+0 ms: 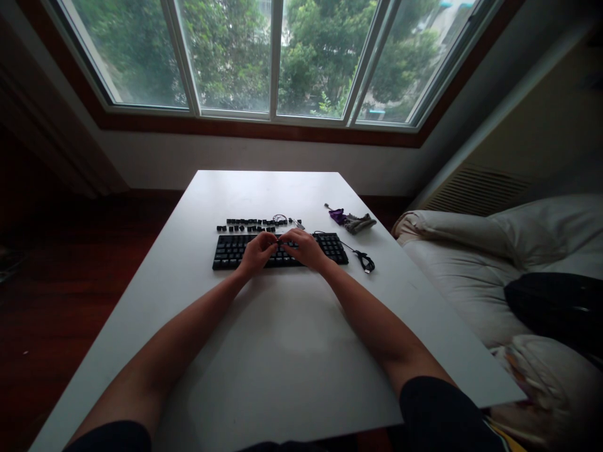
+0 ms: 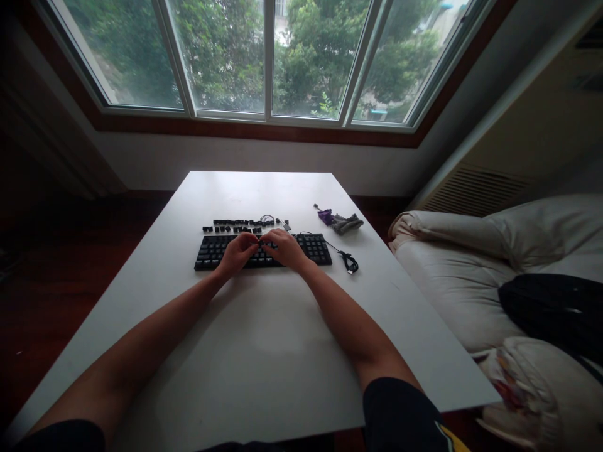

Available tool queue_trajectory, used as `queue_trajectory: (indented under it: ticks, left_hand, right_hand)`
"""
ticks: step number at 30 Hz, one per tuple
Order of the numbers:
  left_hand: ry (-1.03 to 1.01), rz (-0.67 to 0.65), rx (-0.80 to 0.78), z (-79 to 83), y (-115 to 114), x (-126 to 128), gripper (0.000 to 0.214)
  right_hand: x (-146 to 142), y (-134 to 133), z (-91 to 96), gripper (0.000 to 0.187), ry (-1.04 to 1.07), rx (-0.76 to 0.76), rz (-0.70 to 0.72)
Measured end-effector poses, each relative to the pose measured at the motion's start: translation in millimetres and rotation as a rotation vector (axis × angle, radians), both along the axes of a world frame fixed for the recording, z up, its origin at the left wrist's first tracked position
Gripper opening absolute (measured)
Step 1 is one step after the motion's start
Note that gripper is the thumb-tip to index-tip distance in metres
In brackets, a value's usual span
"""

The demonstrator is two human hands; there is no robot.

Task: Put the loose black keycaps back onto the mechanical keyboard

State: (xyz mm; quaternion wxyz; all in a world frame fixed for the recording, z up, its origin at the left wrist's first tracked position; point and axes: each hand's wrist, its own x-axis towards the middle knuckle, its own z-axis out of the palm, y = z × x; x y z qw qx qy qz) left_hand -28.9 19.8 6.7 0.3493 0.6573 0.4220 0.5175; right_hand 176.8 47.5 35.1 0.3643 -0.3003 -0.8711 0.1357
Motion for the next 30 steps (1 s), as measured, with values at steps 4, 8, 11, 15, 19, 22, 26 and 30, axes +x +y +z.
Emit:
queue_trajectory:
  ticks: [4, 8, 11, 15, 19, 22, 26, 30]
  left_hand:
    - [0.134, 0.048, 0.043, 2.1, -4, 0, 0.018]
    - [0.458, 0.059, 0.204, 2.4, -11, 3, 0.014]
    - [0.693, 0.014, 0.334, 1.5, -14, 7, 0.016]
    - [0.815, -0.003, 0.382, 0.0, -15, 8, 0.018]
    - [0.835, -0.010, 0.389, -1.7, -14, 7, 0.018]
    - [0.829, -0.015, 0.380, -2.1, -14, 7, 0.019]
    - [0.828, -0.022, 0.365, -0.9, -14, 7, 0.019]
    - [0.832, -0.031, 0.356, 0.4, -15, 7, 0.019]
  right_hand:
    - [4, 6, 0.5, 0.015, 0.001, -0.008, -0.069]
    - [16, 20, -4.2, 0.014, -0.002, -0.036, -0.250]
    - [24, 31, -11.7, 0.011, -0.049, -0.081, -0.319]
    - [25, 37, -20.6, 0.008, -0.100, -0.134, -0.290]
    - [19, 40, -25.9, 0.007, -0.128, -0.135, -0.271]
    - [16, 40, -28.7, 0.007, -0.146, -0.133, -0.285]
    - [14, 38, -29.6, 0.009, -0.164, -0.095, -0.282]
    - [12, 35, -25.8, 0.010, -0.204, -0.087, -0.279]
